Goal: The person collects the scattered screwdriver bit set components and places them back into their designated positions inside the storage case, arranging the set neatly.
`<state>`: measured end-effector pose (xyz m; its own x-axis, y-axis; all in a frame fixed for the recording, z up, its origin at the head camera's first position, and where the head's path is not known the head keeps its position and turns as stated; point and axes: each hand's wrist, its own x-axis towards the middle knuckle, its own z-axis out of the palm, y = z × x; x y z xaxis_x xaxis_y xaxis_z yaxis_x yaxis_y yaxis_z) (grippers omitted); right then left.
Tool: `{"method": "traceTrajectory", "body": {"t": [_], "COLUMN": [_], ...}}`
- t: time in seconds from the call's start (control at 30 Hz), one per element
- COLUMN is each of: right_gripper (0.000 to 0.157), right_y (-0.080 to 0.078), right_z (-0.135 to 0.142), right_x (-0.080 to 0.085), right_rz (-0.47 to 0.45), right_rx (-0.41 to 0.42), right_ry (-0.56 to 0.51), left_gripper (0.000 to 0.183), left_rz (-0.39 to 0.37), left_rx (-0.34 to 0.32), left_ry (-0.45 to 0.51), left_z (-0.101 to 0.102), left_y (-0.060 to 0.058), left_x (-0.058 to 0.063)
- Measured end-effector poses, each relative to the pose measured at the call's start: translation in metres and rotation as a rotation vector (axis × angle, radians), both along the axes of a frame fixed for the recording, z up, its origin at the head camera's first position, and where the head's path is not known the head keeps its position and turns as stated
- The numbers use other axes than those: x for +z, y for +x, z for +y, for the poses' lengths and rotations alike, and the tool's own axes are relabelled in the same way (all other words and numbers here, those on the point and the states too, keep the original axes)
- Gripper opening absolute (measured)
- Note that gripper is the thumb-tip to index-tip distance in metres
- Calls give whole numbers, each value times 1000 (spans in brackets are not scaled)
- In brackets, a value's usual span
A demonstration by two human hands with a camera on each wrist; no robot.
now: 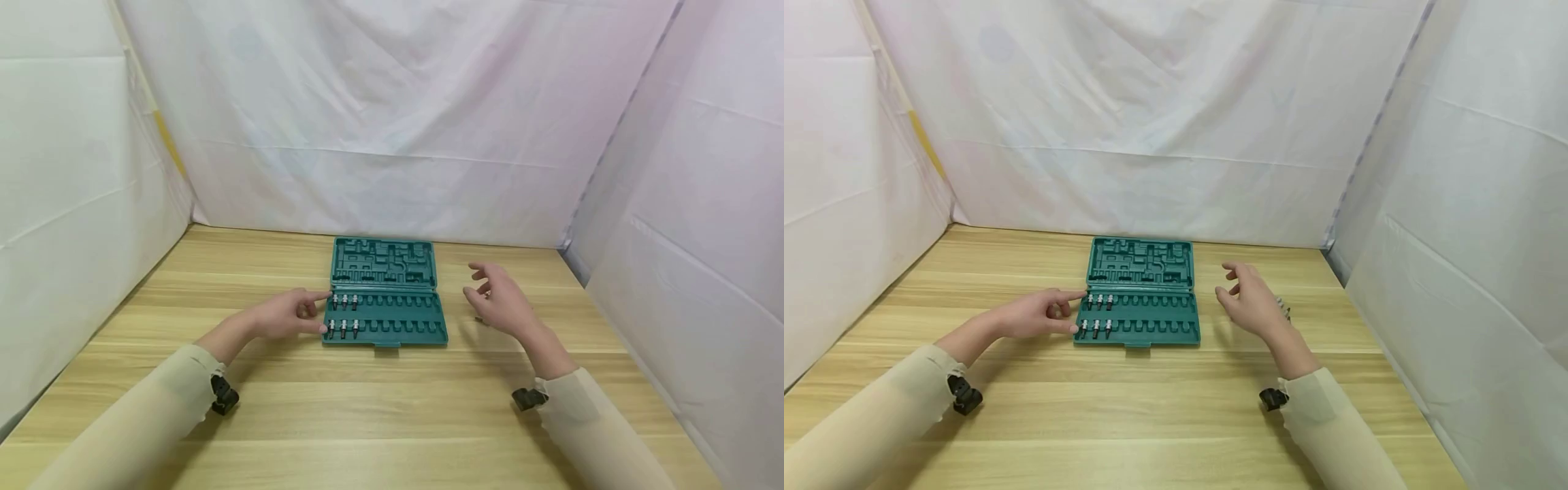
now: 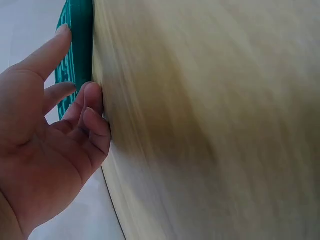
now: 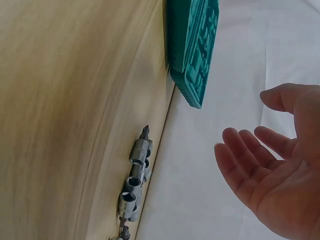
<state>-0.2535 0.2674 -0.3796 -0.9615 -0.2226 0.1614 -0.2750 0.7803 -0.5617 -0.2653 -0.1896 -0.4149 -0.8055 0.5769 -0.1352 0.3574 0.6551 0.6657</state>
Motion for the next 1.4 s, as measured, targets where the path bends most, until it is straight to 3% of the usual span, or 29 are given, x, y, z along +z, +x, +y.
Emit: {"method": "traceTrajectory", "body": {"t": [0.3, 0.6, 1.0, 1.4], "right_gripper": [58, 55, 37, 30], "right_y": [2, -5, 3, -2], "right_z": [25, 72, 142, 167], "right_x": [5, 12, -9, -23], "right_rz": [14, -28, -216, -335], "right_rx": [-64, -135, -9, 56], "right_ry": [-21, -49, -78, 37], "left_gripper": [88, 88, 89, 89], "left_rz": [-45, -70, -76, -76], "left_rx": [25, 45, 28, 27], "left_ry": [3, 17, 11, 20], "left_z": [1, -3, -1, -2], "left_y": [3, 5, 4, 4], "left_x": [1, 2, 0, 1]}}
